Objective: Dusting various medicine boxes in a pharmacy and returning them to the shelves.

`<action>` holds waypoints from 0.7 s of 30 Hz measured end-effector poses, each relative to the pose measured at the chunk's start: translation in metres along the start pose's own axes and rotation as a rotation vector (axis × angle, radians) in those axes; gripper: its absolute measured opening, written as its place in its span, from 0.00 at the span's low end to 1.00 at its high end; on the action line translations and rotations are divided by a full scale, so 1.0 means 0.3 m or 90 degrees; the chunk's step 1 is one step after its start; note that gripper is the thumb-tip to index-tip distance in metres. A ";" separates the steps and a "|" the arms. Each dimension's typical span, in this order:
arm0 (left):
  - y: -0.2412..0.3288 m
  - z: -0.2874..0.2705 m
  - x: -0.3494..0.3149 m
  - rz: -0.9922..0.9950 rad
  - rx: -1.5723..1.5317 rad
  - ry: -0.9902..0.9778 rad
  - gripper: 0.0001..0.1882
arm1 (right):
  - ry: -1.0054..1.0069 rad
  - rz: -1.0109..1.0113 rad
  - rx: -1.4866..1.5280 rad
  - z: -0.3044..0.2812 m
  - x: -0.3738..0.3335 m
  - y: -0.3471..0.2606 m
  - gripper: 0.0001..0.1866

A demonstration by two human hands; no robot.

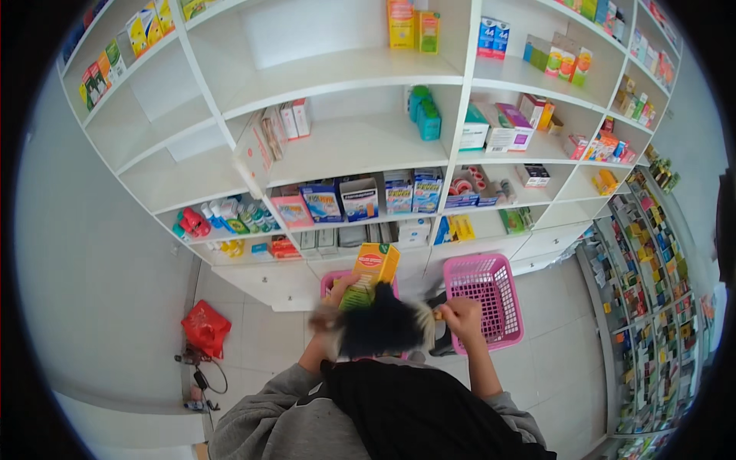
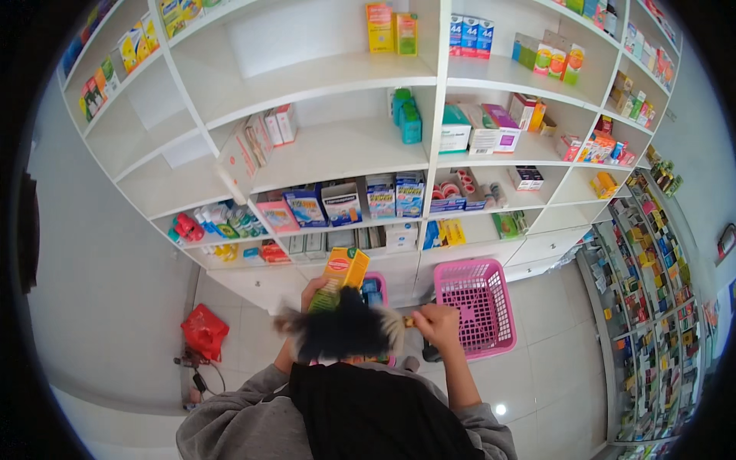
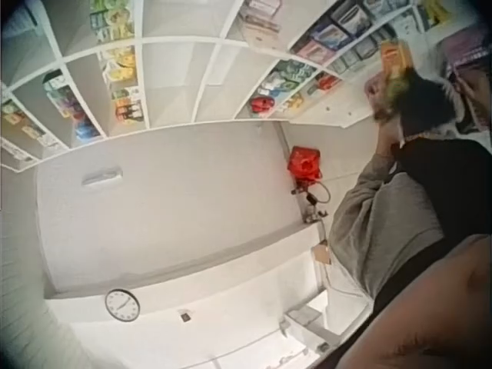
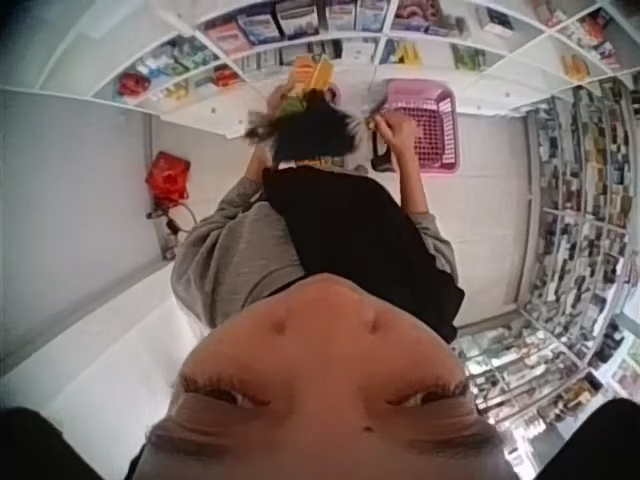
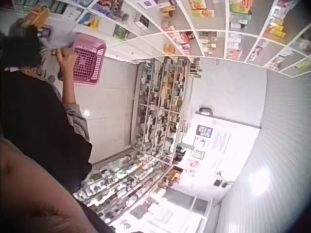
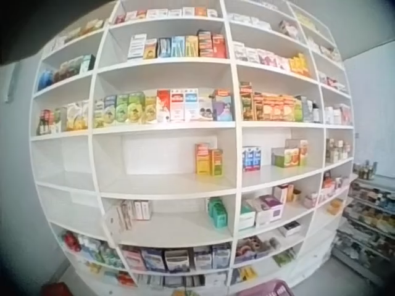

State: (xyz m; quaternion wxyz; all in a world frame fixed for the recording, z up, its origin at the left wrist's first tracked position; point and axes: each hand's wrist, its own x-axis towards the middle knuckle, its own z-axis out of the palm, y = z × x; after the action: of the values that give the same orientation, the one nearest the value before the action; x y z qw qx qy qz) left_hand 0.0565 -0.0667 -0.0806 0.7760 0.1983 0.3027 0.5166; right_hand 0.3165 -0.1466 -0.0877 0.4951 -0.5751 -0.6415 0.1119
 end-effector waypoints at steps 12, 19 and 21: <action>0.473 0.641 0.324 0.431 0.282 -0.326 0.29 | 0.276 0.304 0.028 -0.206 0.068 0.175 0.24; 0.780 1.061 0.653 0.647 0.447 -0.190 0.31 | 0.369 0.322 -0.006 -0.291 -0.002 0.343 0.24; 0.800 1.107 0.772 0.709 0.519 -0.162 0.30 | 0.381 0.326 -0.002 -0.275 -0.011 0.364 0.26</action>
State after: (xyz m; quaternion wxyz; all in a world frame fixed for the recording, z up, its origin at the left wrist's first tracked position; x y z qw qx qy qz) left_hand 0.1824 0.2416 0.2521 0.2890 0.6582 0.2321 0.6553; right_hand 0.4475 -0.1502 -0.1274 0.6153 -0.7246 -0.3049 0.0582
